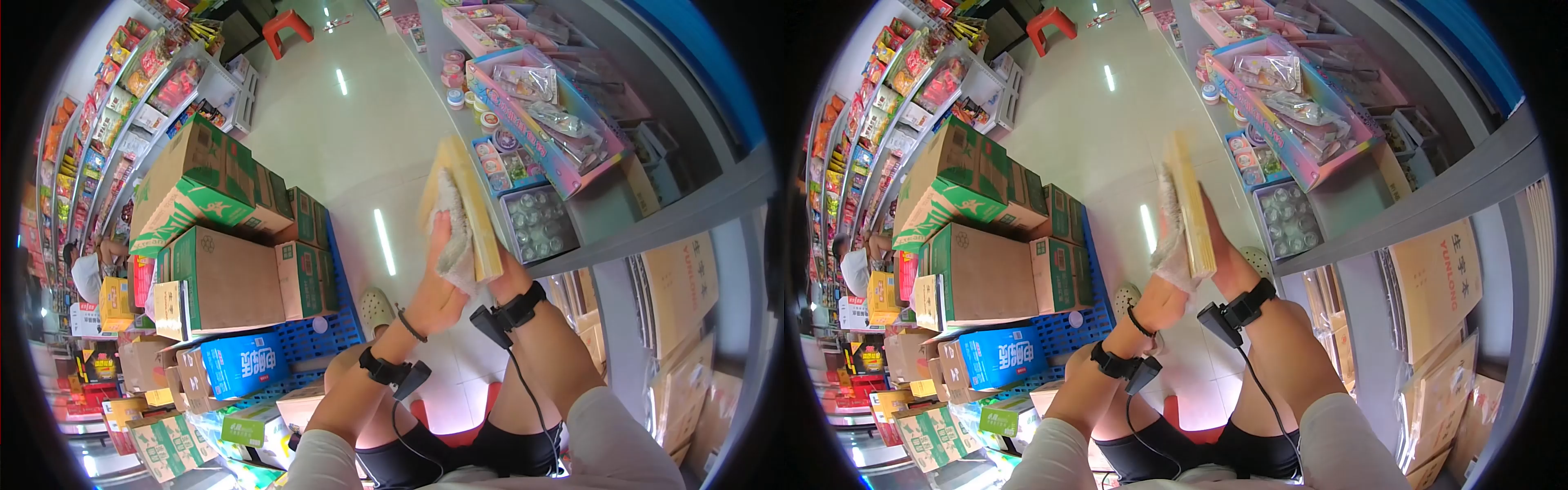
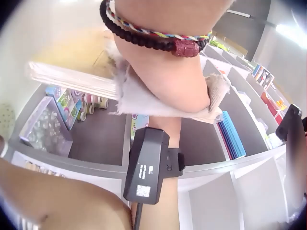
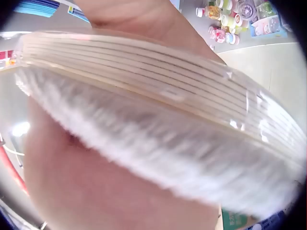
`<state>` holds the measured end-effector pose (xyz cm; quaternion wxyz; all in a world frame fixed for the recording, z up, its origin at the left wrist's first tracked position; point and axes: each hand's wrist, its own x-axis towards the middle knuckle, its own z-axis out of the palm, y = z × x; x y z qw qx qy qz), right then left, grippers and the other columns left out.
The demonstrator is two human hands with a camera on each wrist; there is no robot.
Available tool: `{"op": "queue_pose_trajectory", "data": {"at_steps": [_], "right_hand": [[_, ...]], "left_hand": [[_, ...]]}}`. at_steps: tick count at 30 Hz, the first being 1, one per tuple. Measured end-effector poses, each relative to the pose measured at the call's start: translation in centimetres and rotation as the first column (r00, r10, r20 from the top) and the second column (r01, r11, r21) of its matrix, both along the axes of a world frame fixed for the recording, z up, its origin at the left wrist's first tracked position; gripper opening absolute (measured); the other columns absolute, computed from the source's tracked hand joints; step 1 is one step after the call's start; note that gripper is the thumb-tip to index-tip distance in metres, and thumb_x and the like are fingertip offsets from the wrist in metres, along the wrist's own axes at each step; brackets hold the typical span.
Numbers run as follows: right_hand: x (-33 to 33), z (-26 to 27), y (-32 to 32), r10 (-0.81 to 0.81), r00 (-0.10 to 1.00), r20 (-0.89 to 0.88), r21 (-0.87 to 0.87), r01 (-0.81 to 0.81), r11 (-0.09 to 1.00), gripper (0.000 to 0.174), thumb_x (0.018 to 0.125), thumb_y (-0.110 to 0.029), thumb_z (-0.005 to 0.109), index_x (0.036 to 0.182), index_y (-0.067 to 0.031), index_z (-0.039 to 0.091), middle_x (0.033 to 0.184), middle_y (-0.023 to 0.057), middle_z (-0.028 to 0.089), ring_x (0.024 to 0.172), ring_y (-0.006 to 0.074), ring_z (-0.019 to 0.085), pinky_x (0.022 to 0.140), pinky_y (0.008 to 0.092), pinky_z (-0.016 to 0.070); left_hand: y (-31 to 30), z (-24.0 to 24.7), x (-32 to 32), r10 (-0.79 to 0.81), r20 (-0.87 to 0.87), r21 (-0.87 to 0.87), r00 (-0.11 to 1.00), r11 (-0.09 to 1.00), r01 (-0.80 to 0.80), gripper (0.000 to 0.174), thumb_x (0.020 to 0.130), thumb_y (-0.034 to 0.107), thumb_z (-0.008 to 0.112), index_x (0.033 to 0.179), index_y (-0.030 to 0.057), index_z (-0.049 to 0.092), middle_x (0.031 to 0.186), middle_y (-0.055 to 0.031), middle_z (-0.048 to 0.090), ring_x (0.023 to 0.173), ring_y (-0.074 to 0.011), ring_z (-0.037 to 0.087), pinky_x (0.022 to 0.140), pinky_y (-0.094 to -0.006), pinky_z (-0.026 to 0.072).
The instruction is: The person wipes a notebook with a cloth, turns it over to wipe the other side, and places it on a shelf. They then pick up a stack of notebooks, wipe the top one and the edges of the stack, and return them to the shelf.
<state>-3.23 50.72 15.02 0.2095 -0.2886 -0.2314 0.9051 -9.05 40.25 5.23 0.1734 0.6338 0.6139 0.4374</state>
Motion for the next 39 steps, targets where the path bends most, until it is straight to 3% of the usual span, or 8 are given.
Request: {"op": "queue_pose_trajectory", "data": {"at_steps": [2, 5, 7, 9, 21, 24, 28, 39], "right_hand": [[0.4, -0.7, 0.0, -0.008, 1.000, -0.006, 0.017, 0.008, 1.000, 0.048, 0.095, -0.030, 0.041, 0.136, -0.0089, 0.031, 0.131, 0.0115, 0.042, 0.119, 0.0235, 0.042, 0.102, 0.0369, 0.0362], [0.9, -1.9, -0.6, -0.028, 0.999, -0.024, 0.064, 0.030, 0.998, 0.048, 0.095, -0.031, 0.041, 0.136, -0.0091, 0.031, 0.131, 0.0112, 0.042, 0.119, 0.0232, 0.043, 0.101, 0.0364, 0.0370], [2.0, -2.9, -1.1, -0.039, 0.999, -0.035, 0.092, 0.042, 0.995, 0.047, 0.095, -0.031, 0.041, 0.136, -0.0093, 0.032, 0.130, 0.0110, 0.042, 0.118, 0.0230, 0.043, 0.100, 0.0361, 0.0375], [2.5, -3.6, -1.5, -0.048, 0.998, -0.049, 0.124, 0.054, 0.991, 0.047, 0.095, -0.031, 0.041, 0.136, -0.0094, 0.032, 0.130, 0.0108, 0.043, 0.118, 0.0229, 0.044, 0.100, 0.0359, 0.0380], [4.6, -7.9, 3.4, -0.101, 0.986, -0.130, 0.309, 0.137, 0.941, 0.046, 0.095, -0.033, 0.041, 0.134, -0.0103, 0.033, 0.128, 0.0096, 0.044, 0.116, 0.0217, 0.046, 0.096, 0.0341, 0.0410], [4.8, -8.8, 4.3, -0.116, 0.982, -0.149, 0.358, 0.163, 0.919, 0.045, 0.095, -0.033, 0.041, 0.134, -0.0105, 0.034, 0.127, 0.0092, 0.045, 0.115, 0.0214, 0.046, 0.095, 0.0337, 0.0418], [4.5, -8.9, 4.0, -0.125, 0.978, -0.168, 0.407, 0.184, 0.895, 0.045, 0.095, -0.034, 0.041, 0.133, -0.0107, 0.034, 0.126, 0.0089, 0.045, 0.115, 0.0211, 0.047, 0.094, 0.0333, 0.0426], [1.2, -10.0, 2.0, 0.139, 0.717, -0.683, -0.006, -0.196, 0.981, 0.045, 0.095, -0.034, 0.038, 0.134, -0.0136, 0.032, 0.130, 0.0089, 0.043, 0.117, 0.0214, 0.045, 0.098, 0.0356, 0.0401]], "left_hand": [[0.1, -1.4, 0.0, 0.054, 0.019, -0.009, 0.998, 0.998, -0.054, 0.065, 0.084, 0.022, 0.047, 0.140, 0.0016, 0.020, 0.146, -0.0254, 0.005, 0.135, -0.0423, 0.005, 0.109, -0.0470, 0.0065], [0.4, -1.8, -1.0, 0.272, 0.451, -0.105, 0.850, 0.962, -0.252, 0.065, 0.086, 0.023, 0.046, 0.139, -0.0014, 0.018, 0.145, -0.0245, 0.010, 0.135, -0.0408, 0.008, 0.110, -0.0444, 0.0082], [0.6, -0.4, -3.3, 0.265, -0.059, 0.013, 0.962, 0.964, -0.265, 0.059, 0.089, 0.022, 0.042, 0.138, -0.0035, 0.019, 0.144, -0.0239, 0.015, 0.134, -0.0399, 0.011, 0.109, -0.0434, 0.0106], [1.2, 0.0, -4.2, 0.225, 0.196, 0.003, 0.954, 0.973, -0.230, 0.052, 0.090, 0.017, 0.038, 0.136, -0.0032, 0.024, 0.144, -0.0237, 0.017, 0.134, -0.0397, 0.013, 0.109, -0.0423, 0.0128], [1.8, 0.2, -2.4, 0.328, -0.105, 0.098, 0.939, 0.943, -0.319, 0.047, 0.088, 0.015, 0.037, 0.132, -0.0016, 0.034, 0.144, -0.0290, 0.008, 0.132, -0.0476, 0.008, 0.108, -0.0500, 0.0092], [1.2, 1.3, -0.2, 0.175, -0.252, 0.052, 0.952, 0.985, -0.167, 0.039, 0.084, 0.019, 0.047, 0.117, -0.0024, 0.047, 0.145, -0.0276, 0.007, 0.132, -0.0495, 0.004, 0.104, -0.0586, 0.0063], [1.3, 2.0, 1.4, 0.035, -0.242, 0.063, 0.970, 0.998, -0.020, 0.045, 0.085, 0.022, 0.044, 0.127, 0.0066, 0.046, 0.146, -0.0242, 0.009, 0.133, -0.0478, 0.004, 0.105, -0.0557, 0.0059], [2.9, 2.9, -1.4, 0.096, -0.140, 0.216, 0.986, 0.974, -0.064, 0.042, 0.081, 0.014, 0.044, 0.121, 0.0002, 0.047, 0.145, -0.0239, 0.016, 0.131, -0.0488, 0.012, 0.105, -0.0558, 0.0105]]}}
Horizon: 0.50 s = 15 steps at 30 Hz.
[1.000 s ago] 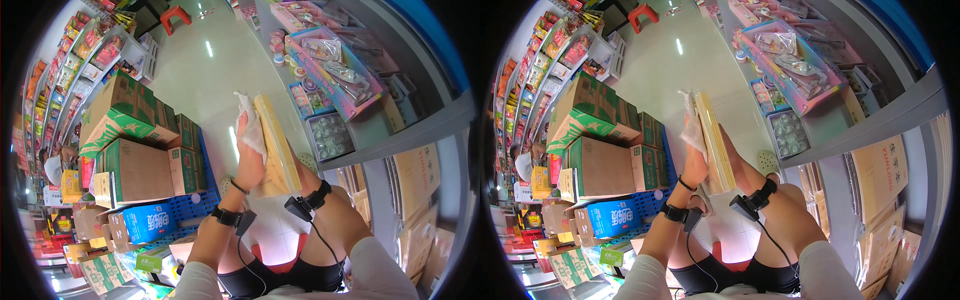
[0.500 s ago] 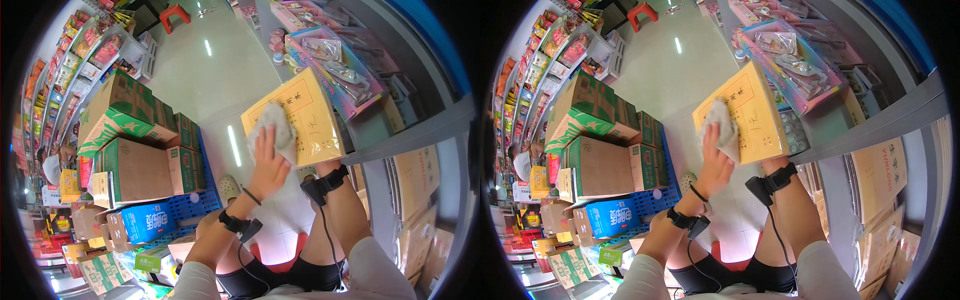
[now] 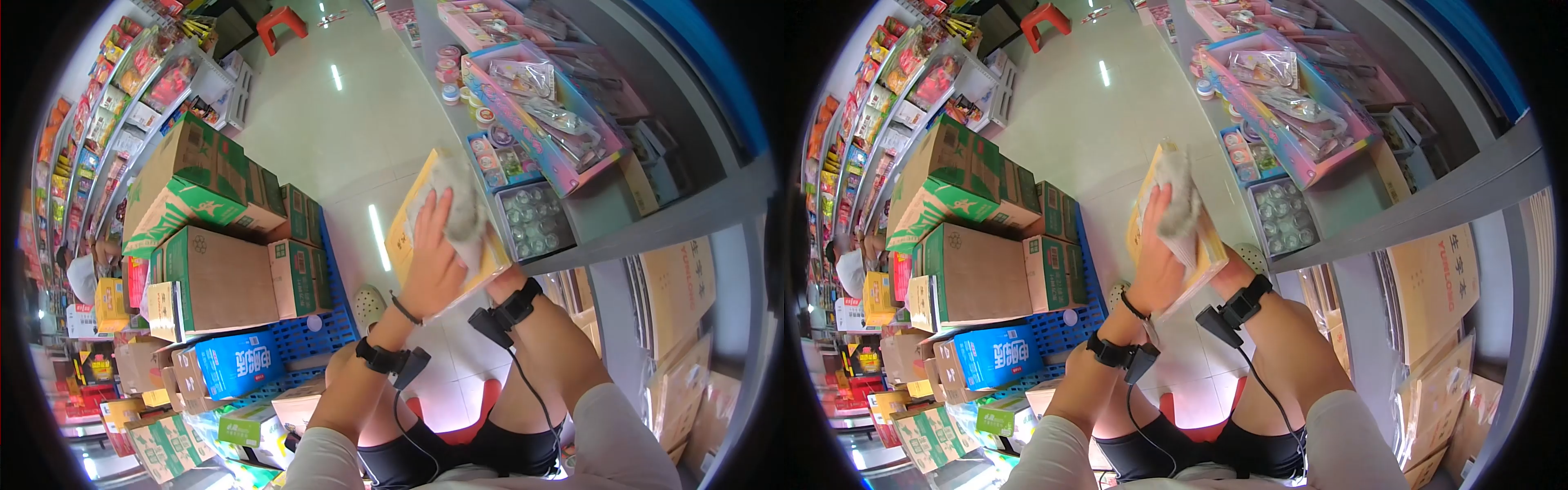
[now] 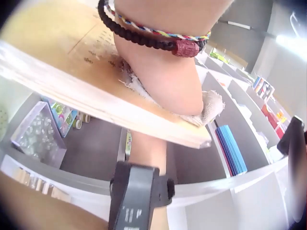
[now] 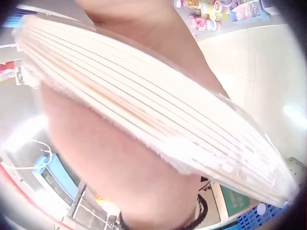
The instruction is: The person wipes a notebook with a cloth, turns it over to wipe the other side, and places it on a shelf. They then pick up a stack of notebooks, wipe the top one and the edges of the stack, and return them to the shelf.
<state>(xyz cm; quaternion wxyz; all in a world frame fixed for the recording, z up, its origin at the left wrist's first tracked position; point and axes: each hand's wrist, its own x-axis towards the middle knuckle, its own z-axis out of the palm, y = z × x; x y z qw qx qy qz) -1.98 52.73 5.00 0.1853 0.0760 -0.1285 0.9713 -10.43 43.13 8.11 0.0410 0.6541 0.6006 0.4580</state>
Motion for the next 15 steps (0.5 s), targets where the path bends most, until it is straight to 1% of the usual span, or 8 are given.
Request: {"op": "queue_pose_trajectory", "data": {"at_steps": [1, 3, 4, 5, 8, 10, 14, 15], "right_hand": [[0.0, 2.1, -0.9, -0.171, 0.945, 0.279, 0.239, 0.104, 0.965, 0.046, 0.093, -0.042, 0.042, 0.130, -0.0161, 0.039, 0.124, 0.0072, 0.048, 0.111, 0.0206, 0.049, 0.092, 0.0380, 0.0441], [0.2, 1.8, -1.1, -0.156, 0.949, 0.275, 0.226, 0.094, 0.970, 0.045, 0.092, -0.042, 0.042, 0.130, -0.0161, 0.039, 0.124, 0.0071, 0.048, 0.111, 0.0205, 0.049, 0.091, 0.0380, 0.0442], [-4.4, 2.9, 0.3, -0.149, 0.951, 0.271, 0.213, 0.091, 0.973, 0.045, 0.092, -0.042, 0.042, 0.129, -0.0161, 0.039, 0.123, 0.0070, 0.048, 0.110, 0.0204, 0.050, 0.091, 0.0380, 0.0443], [-3.7, 2.6, 0.3, -0.143, 0.954, 0.265, 0.200, 0.090, 0.976, 0.045, 0.092, -0.042, 0.042, 0.129, -0.0161, 0.040, 0.123, 0.0069, 0.048, 0.110, 0.0204, 0.050, 0.091, 0.0380, 0.0445], [-2.9, 2.0, 2.1, -0.133, 0.959, 0.250, 0.155, 0.096, 0.983, 0.044, 0.092, -0.042, 0.042, 0.128, -0.0161, 0.040, 0.121, 0.0066, 0.049, 0.108, 0.0201, 0.050, 0.090, 0.0380, 0.0449], [-1.8, 1.5, 2.9, -0.133, 0.961, 0.241, 0.123, 0.106, 0.987, 0.044, 0.092, -0.043, 0.042, 0.127, -0.0161, 0.041, 0.120, 0.0064, 0.049, 0.107, 0.0200, 0.051, 0.089, 0.0380, 0.0452], [-0.9, 0.3, 4.1, -0.146, 0.963, 0.228, 0.061, 0.135, 0.989, 0.043, 0.092, -0.043, 0.042, 0.126, -0.0161, 0.042, 0.118, 0.0059, 0.050, 0.105, 0.0197, 0.052, 0.088, 0.0381, 0.0458], [-0.5, 0.1, 4.5, -0.148, 0.963, 0.225, 0.047, 0.141, 0.989, 0.043, 0.092, -0.043, 0.042, 0.125, -0.0161, 0.042, 0.118, 0.0058, 0.051, 0.105, 0.0196, 0.052, 0.087, 0.0381, 0.0459]], "left_hand": [[0.3, -0.5, -0.7, 0.052, 0.045, 0.015, 0.998, 0.999, -0.053, 0.044, 0.082, 0.013, 0.042, 0.124, 0.0010, 0.046, 0.145, -0.0231, 0.016, 0.131, -0.0476, 0.013, 0.106, -0.0533, 0.0117], [0.5, -1.3, -2.2, 0.085, 0.069, -0.028, 0.994, 0.996, -0.084, 0.044, 0.083, 0.012, 0.041, 0.127, 0.0021, 0.043, 0.145, -0.0222, 0.017, 0.131, -0.0461, 0.014, 0.107, -0.0504, 0.0128], [0.3, -1.7, -2.8, 0.112, 0.092, -0.070, 0.989, 0.992, -0.106, 0.045, 0.085, 0.011, 0.039, 0.129, 0.0031, 0.041, 0.145, -0.0213, 0.017, 0.131, -0.0446, 0.015, 0.107, -0.0476, 0.0138], [0.2, -2.2, -3.2, 0.117, 0.091, -0.069, 0.989, 0.991, -0.111, 0.045, 0.085, 0.011, 0.039, 0.129, 0.0031, 0.041, 0.145, -0.0213, 0.017, 0.131, -0.0446, 0.015, 0.107, -0.0476, 0.0138], [-0.1, -3.2, -3.6, 0.168, 0.088, -0.178, 0.982, 0.973, -0.150, 0.044, 0.088, 0.010, 0.036, 0.132, 0.0045, 0.038, 0.145, -0.0200, 0.017, 0.132, -0.0428, 0.015, 0.108, -0.0459, 0.0142], [-0.3, -3.2, -3.5, 0.189, 0.193, -0.217, 0.963, 0.965, -0.146, 0.043, 0.090, 0.013, 0.036, 0.132, 0.0043, 0.038, 0.145, -0.0201, 0.017, 0.132, -0.0430, 0.016, 0.108, -0.0461, 0.0143], [-0.7, -2.8, -3.0, 0.202, 0.130, -0.237, 0.971, 0.957, -0.168, 0.044, 0.090, 0.014, 0.036, 0.133, 0.0040, 0.037, 0.145, -0.0204, 0.017, 0.132, -0.0431, 0.016, 0.108, -0.0460, 0.0144], [-0.7, -3.0, -3.1, 0.164, 0.091, -0.282, 0.982, 0.950, -0.133, 0.045, 0.091, 0.015, 0.032, 0.134, 0.0012, 0.033, 0.145, -0.0208, 0.016, 0.133, -0.0406, 0.012, 0.109, -0.0440, 0.0113]]}}
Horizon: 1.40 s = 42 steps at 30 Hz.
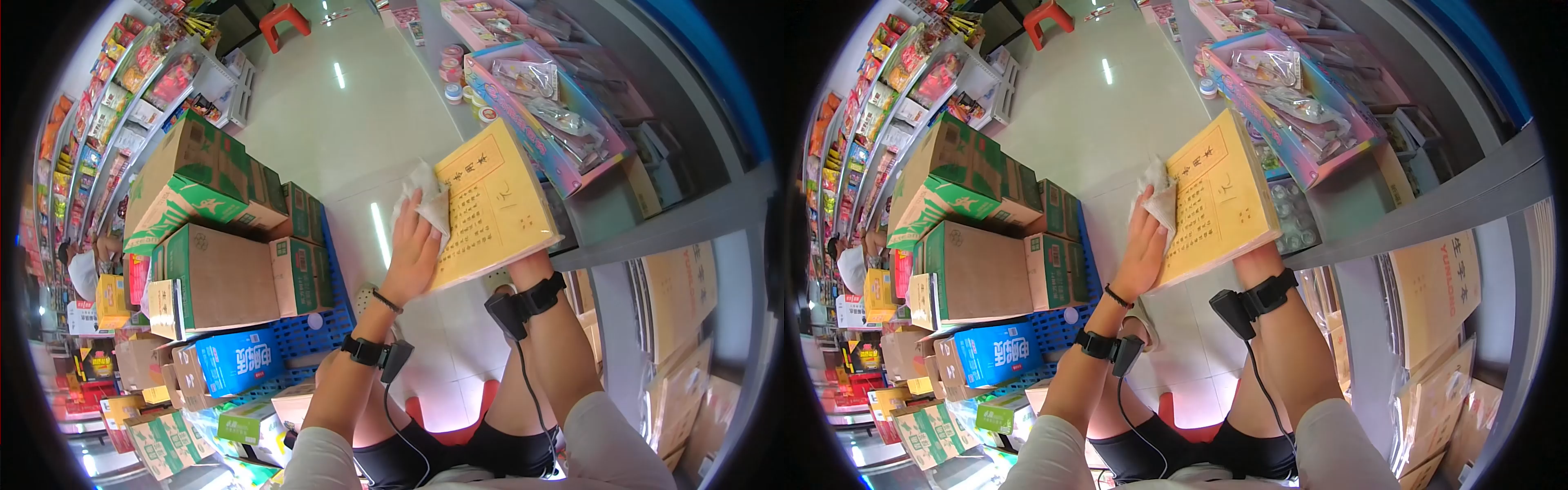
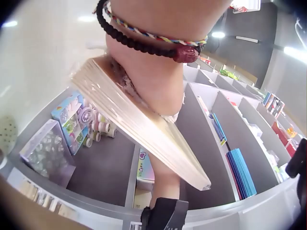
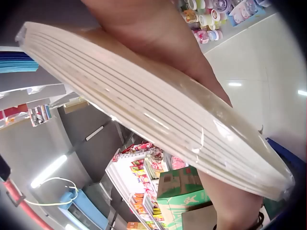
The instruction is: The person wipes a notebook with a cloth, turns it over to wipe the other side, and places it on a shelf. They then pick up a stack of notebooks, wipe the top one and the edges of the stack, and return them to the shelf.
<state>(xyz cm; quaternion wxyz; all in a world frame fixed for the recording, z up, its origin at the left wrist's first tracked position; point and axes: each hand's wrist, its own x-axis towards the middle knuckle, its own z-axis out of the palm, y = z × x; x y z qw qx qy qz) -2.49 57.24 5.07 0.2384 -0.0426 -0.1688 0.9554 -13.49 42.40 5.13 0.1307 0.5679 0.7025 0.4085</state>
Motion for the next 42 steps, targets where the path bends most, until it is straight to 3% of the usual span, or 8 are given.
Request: {"op": "queue_pose_trajectory", "data": {"at_steps": [18, 21, 28, 33, 35, 39, 41, 42], "right_hand": [[-0.5, -1.1, -0.3, -0.070, 0.993, -0.093, -0.226, 0.047, 0.973, 0.040, 0.091, -0.044, 0.043, 0.119, -0.0161, 0.047, 0.109, 0.0040, 0.055, 0.096, 0.0184, 0.055, 0.081, 0.0382, 0.0483], [-1.1, 1.8, -2.1, 0.000, 1.000, 0.001, -0.374, 0.000, 0.927, 0.031, 0.092, -0.042, 0.043, 0.105, -0.0150, 0.052, 0.091, 0.0002, 0.056, 0.079, 0.0154, 0.056, 0.070, 0.0341, 0.0498], [-2.8, 0.4, -3.8, -0.050, 0.976, 0.212, 0.021, 0.046, 0.999, 0.020, 0.092, -0.034, 0.044, 0.095, -0.0142, 0.049, 0.077, -0.0038, 0.049, 0.067, 0.0074, 0.051, 0.059, 0.0233, 0.0468], [-2.9, 0.3, -5.5, -0.144, 0.950, 0.278, 0.393, 0.024, 0.919, 0.014, 0.092, -0.024, 0.047, 0.094, -0.0103, 0.048, 0.078, -0.0040, 0.049, 0.067, 0.0064, 0.051, 0.059, 0.0227, 0.0461], [-2.4, 1.9, -5.8, -0.066, 0.998, 0.019, 0.346, 0.055, 0.937, 0.013, 0.091, -0.017, 0.049, 0.098, -0.0073, 0.050, 0.081, -0.0021, 0.052, 0.069, 0.0068, 0.052, 0.063, 0.0222, 0.0472], [-1.8, 3.0, -6.2, -0.159, 0.978, 0.135, 0.186, 0.133, 0.973, 0.021, 0.091, -0.021, 0.049, 0.106, -0.0063, 0.051, 0.089, 0.0019, 0.057, 0.077, 0.0105, 0.057, 0.067, 0.0242, 0.0494], [-1.4, 2.7, -4.9, -0.002, 1.000, 0.030, -0.198, 0.008, 0.980, 0.030, 0.091, -0.027, 0.047, 0.113, -0.0064, 0.051, 0.102, 0.0066, 0.059, 0.091, 0.0178, 0.058, 0.077, 0.0317, 0.0504], [-1.1, 2.5, -4.3, -0.002, 1.000, 0.030, -0.198, 0.008, 0.980, 0.030, 0.091, -0.027, 0.047, 0.113, -0.0064, 0.051, 0.102, 0.0066, 0.059, 0.091, 0.0178, 0.058, 0.077, 0.0317, 0.0504]], "left_hand": [[-0.7, 1.7, 4.8, -0.229, 0.090, 0.123, 0.969, 0.968, 0.217, 0.049, 0.087, 0.017, 0.036, 0.133, 0.0009, 0.034, 0.145, -0.0214, 0.015, 0.132, -0.0451, 0.012, 0.108, -0.0493, 0.0106], [-0.8, 1.6, 4.6, -0.226, 0.150, 0.149, 0.962, 0.967, 0.204, 0.051, 0.088, 0.019, 0.036, 0.134, -0.0005, 0.032, 0.145, -0.0223, 0.014, 0.133, -0.0439, 0.011, 0.108, -0.0476, 0.0099], [-0.6, -0.3, 3.5, -0.157, 0.217, 0.130, 0.963, 0.983, 0.130, 0.055, 0.095, 0.032, 0.029, 0.137, -0.0033, 0.022, 0.139, -0.0217, 0.024, 0.131, -0.0340, 0.021, 0.107, -0.0385, 0.0169], [-0.2, 0.2, 2.1, -0.078, 0.332, 0.093, 0.940, 0.994, 0.050, 0.054, 0.096, 0.032, 0.028, 0.138, -0.0019, 0.020, 0.138, -0.0202, 0.026, 0.130, -0.0305, 0.024, 0.107, -0.0365, 0.0187], [0.0, 0.4, 1.0, -0.074, 0.297, 0.112, 0.952, 0.993, 0.042, 0.054, 0.096, 0.031, 0.027, 0.138, -0.0016, 0.020, 0.140, -0.0202, 0.024, 0.131, -0.0307, 0.023, 0.107, -0.0362, 0.0175], [0.6, 0.3, -0.8, -0.091, 0.157, 0.143, 0.983, 0.987, 0.069, 0.046, 0.091, 0.013, 0.032, 0.134, -0.0015, 0.031, 0.141, -0.0239, 0.022, 0.132, -0.0385, 0.020, 0.108, -0.0384, 0.0167], [0.5, 0.0, -1.1, -0.091, 0.145, 0.090, 0.985, 0.993, 0.078, 0.045, 0.090, 0.011, 0.032, 0.134, -0.0018, 0.032, 0.140, -0.0238, 0.024, 0.131, -0.0379, 0.022, 0.108, -0.0374, 0.0174], [0.5, -0.2, -1.3, -0.119, 0.222, 0.050, 0.968, 0.993, 0.111, 0.045, 0.090, 0.011, 0.032, 0.134, -0.0020, 0.031, 0.139, -0.0231, 0.025, 0.130, -0.0371, 0.023, 0.108, -0.0367, 0.0174]]}}
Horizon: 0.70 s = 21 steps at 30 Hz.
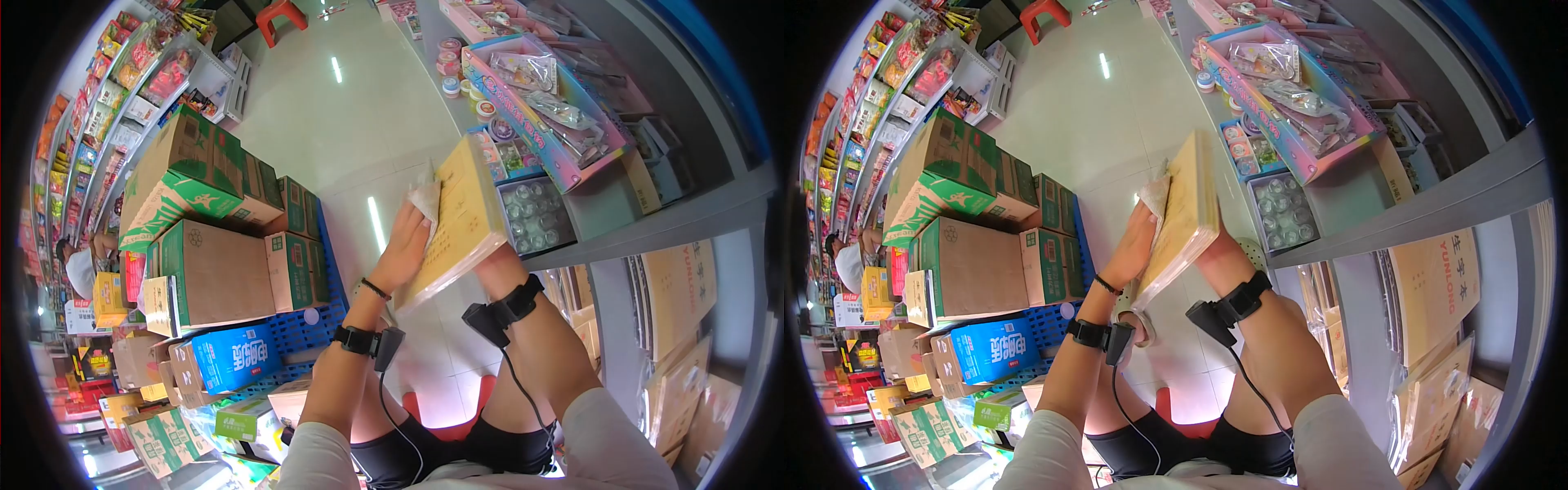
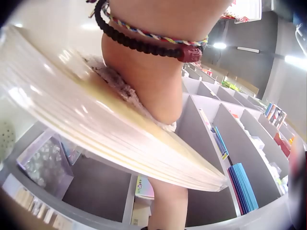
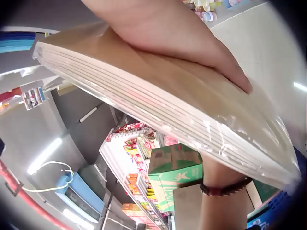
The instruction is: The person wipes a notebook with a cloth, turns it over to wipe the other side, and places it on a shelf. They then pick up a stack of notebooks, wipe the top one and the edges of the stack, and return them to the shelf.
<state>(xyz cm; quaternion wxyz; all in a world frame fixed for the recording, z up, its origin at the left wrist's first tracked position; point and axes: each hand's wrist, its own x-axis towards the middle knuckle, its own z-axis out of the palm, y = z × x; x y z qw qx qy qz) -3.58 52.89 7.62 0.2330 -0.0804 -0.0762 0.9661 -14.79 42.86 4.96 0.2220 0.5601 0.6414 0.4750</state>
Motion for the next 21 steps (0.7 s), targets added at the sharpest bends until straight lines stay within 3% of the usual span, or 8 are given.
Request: {"op": "queue_pose_trajectory", "data": {"at_steps": [2, 5, 7, 8, 11, 15, 18, 21], "right_hand": [[0.5, -0.4, 1.2, 0.014, 1.000, 0.012, -0.325, -0.009, 0.946, 0.039, 0.090, -0.038, 0.046, 0.117, -0.0110, 0.052, 0.111, 0.0071, 0.058, 0.099, 0.0235, 0.057, 0.083, 0.0403, 0.0484], [1.0, -2.1, 2.1, -0.026, 0.999, -0.022, -0.271, 0.019, 0.962, 0.040, 0.089, -0.040, 0.047, 0.118, -0.0119, 0.052, 0.111, 0.0068, 0.057, 0.099, 0.0238, 0.056, 0.084, 0.0410, 0.0480], [1.7, -3.4, 3.4, -0.063, 0.996, -0.056, -0.218, 0.049, 0.975, 0.041, 0.089, -0.041, 0.047, 0.118, -0.0128, 0.052, 0.112, 0.0065, 0.057, 0.099, 0.0241, 0.056, 0.085, 0.0417, 0.0476], [-2.6, -3.0, 6.6, -0.081, 0.994, -0.073, -0.192, 0.065, 0.979, 0.041, 0.089, -0.042, 0.047, 0.118, -0.0132, 0.052, 0.112, 0.0063, 0.057, 0.100, 0.0242, 0.056, 0.085, 0.0421, 0.0474], [-0.9, -4.9, 6.7, -0.128, 0.984, -0.126, -0.113, 0.114, 0.987, 0.042, 0.088, -0.044, 0.047, 0.118, -0.0146, 0.052, 0.113, 0.0059, 0.057, 0.100, 0.0247, 0.056, 0.086, 0.0431, 0.0468], [-0.5, -7.1, 7.2, -0.185, 0.962, -0.201, -0.003, 0.188, 0.982, 0.044, 0.087, -0.046, 0.048, 0.119, -0.0164, 0.052, 0.114, 0.0052, 0.057, 0.100, 0.0252, 0.056, 0.087, 0.0445, 0.0461], [-0.2, -4.8, 6.0, -0.201, 0.979, -0.022, -0.132, 0.197, 0.971, 0.043, 0.085, -0.051, 0.048, 0.114, -0.0192, 0.054, 0.106, 0.0031, 0.059, 0.093, 0.0249, 0.058, 0.080, 0.0441, 0.0490], [-0.7, -4.6, 4.9, -0.085, 0.992, -0.092, -0.257, 0.059, 0.965, 0.035, 0.088, -0.048, 0.046, 0.104, -0.0176, 0.056, 0.093, 0.0019, 0.060, 0.081, 0.0226, 0.059, 0.071, 0.0409, 0.0510]], "left_hand": [[-0.1, -0.3, -0.1, -0.036, 0.073, -0.045, 0.997, 0.998, 0.040, 0.045, 0.090, 0.012, 0.032, 0.134, -0.0022, 0.031, 0.139, -0.0224, 0.026, 0.130, -0.0362, 0.023, 0.108, -0.0360, 0.0174], [-0.4, -0.3, 0.4, -0.061, 0.096, -0.071, 0.993, 0.995, 0.068, 0.046, 0.092, 0.015, 0.030, 0.134, -0.0020, 0.031, 0.140, -0.0206, 0.027, 0.130, -0.0347, 0.024, 0.108, -0.0359, 0.0168], [-0.8, 0.4, 1.0, -0.088, 0.213, -0.233, 0.973, 0.963, 0.138, 0.052, 0.096, 0.028, 0.023, 0.139, -0.0018, 0.020, 0.144, -0.0186, 0.021, 0.135, -0.0290, 0.016, 0.109, -0.0336, 0.0128], [-0.9, 0.4, 1.3, -0.088, 0.213, -0.234, 0.973, 0.962, 0.138, 0.052, 0.096, 0.028, 0.023, 0.139, -0.0018, 0.020, 0.144, -0.0186, 0.021, 0.135, -0.0290, 0.016, 0.109, -0.0336, 0.0128], [-0.9, 0.2, 2.6, -0.144, 0.167, -0.113, 0.975, 0.980, 0.164, 0.052, 0.096, 0.028, 0.022, 0.139, -0.0021, 0.021, 0.144, -0.0191, 0.021, 0.135, -0.0304, 0.017, 0.109, -0.0358, 0.0137], [-0.9, 0.8, 3.8, -0.141, -0.051, 0.037, 0.989, 0.989, 0.143, 0.043, 0.091, 0.016, 0.033, 0.129, -0.0029, 0.038, 0.140, -0.0217, 0.028, 0.131, -0.0384, 0.022, 0.108, -0.0420, 0.0171], [-1.0, 1.5, 4.6, -0.123, -0.144, 0.077, 0.982, 0.988, 0.135, 0.041, 0.087, 0.012, 0.040, 0.126, -0.0014, 0.041, 0.140, -0.0218, 0.027, 0.130, -0.0415, 0.022, 0.108, -0.0445, 0.0182], [-1.1, 1.4, 5.1, -0.074, -0.197, 0.103, 0.978, 0.990, 0.095, 0.041, 0.084, 0.009, 0.044, 0.125, -0.0004, 0.043, 0.141, -0.0219, 0.026, 0.130, -0.0436, 0.022, 0.107, -0.0456, 0.0199]]}}
